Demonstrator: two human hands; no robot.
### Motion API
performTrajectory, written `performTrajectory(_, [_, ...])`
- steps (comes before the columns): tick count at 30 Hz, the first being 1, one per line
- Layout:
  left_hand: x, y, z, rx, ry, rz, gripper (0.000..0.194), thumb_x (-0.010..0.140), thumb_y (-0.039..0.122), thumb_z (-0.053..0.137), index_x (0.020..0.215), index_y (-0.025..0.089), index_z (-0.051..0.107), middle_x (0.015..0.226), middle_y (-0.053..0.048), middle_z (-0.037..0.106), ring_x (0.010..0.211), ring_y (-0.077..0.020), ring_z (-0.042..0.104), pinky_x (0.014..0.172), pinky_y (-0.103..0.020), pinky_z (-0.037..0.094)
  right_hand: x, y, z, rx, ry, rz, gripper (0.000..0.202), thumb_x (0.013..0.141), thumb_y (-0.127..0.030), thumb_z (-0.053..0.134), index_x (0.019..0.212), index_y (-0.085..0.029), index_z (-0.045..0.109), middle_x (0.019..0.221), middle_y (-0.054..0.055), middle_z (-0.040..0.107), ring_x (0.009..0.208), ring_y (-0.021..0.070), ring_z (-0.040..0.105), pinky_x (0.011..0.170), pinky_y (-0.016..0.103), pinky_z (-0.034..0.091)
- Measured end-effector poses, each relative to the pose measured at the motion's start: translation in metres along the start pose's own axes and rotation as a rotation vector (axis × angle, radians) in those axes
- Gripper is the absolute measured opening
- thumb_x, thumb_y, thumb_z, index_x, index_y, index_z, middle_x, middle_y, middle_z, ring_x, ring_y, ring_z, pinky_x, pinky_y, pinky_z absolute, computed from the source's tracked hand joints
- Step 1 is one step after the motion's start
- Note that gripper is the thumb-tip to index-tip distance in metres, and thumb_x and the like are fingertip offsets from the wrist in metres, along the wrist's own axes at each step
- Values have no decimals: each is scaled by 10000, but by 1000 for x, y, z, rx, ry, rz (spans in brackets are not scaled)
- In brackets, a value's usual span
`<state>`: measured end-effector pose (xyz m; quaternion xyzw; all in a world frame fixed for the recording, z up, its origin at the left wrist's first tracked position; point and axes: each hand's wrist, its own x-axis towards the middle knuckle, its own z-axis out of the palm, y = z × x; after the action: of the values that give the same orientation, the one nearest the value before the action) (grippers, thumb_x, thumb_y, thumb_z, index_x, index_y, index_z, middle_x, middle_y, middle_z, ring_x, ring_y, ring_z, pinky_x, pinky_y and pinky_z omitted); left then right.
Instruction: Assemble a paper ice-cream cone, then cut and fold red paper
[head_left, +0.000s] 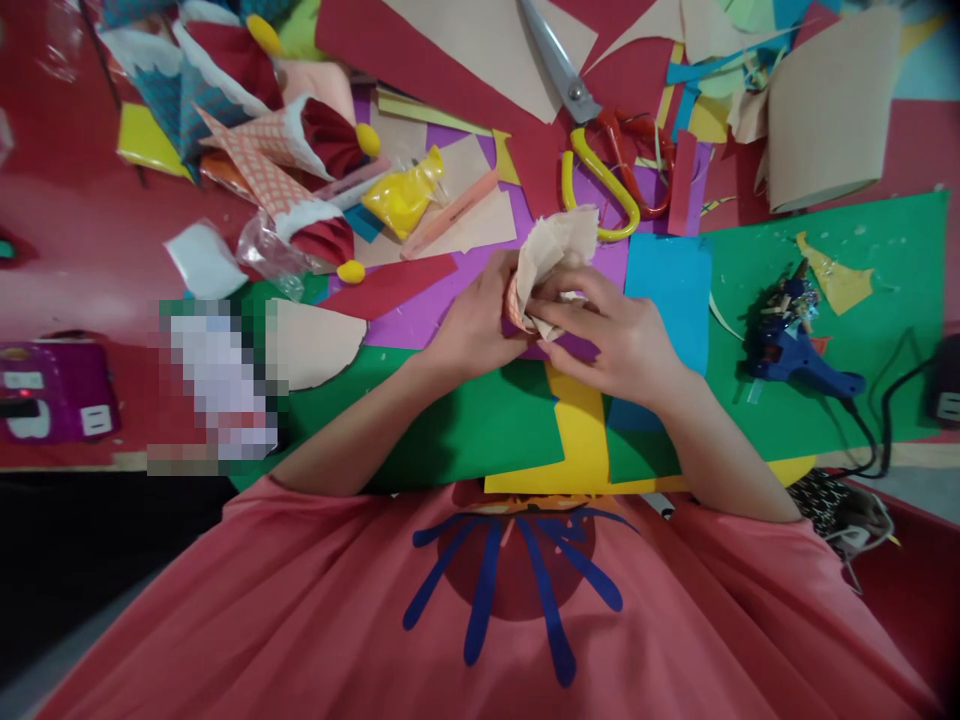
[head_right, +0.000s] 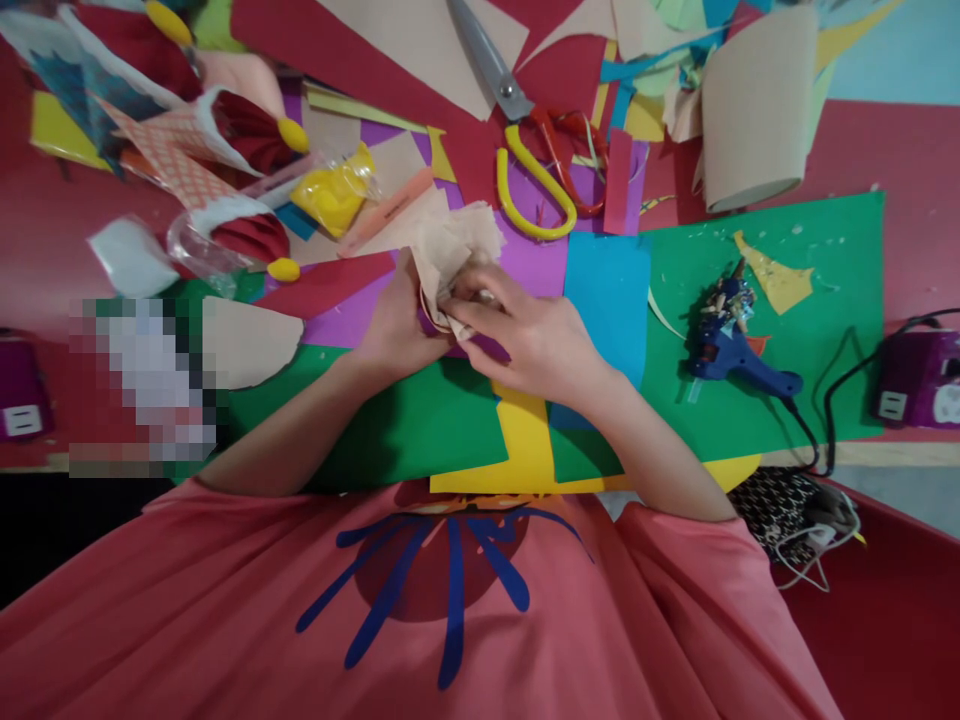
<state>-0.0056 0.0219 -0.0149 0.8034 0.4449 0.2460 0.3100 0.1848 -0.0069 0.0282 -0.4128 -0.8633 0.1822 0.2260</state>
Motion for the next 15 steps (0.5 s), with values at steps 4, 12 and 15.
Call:
performTrajectory(4, [-2,-3,3,16,-11,60,463,838,429,602,1180,232,362,1112,-53,595,994,-194,655,755,-327,573,1,2,-3,68,-9,-17,314,946,-276,411,1110,-193,666,1103,87,661,994,193,643,647,246,474])
performTrajectory(12, [-4,-3,11,44,-17,128,394,887,485,514,1143,204,408,1048,-77,608,952,-205,634,790,-362,540,1,-3,12,132,119,144,246,930,-276,486,821,-188,689,942,68,681,847,172,644,675,276,474])
performTrajectory(15, [-3,0,11,55,-43,116,362,877,456,540,1119,208,435,1058,-84,614,969,-208,625,813,-359,532,1,-7,16,76,226,205,194,907,-256,522,809,-201,680,945,66,670,807,157,627,650,274,457])
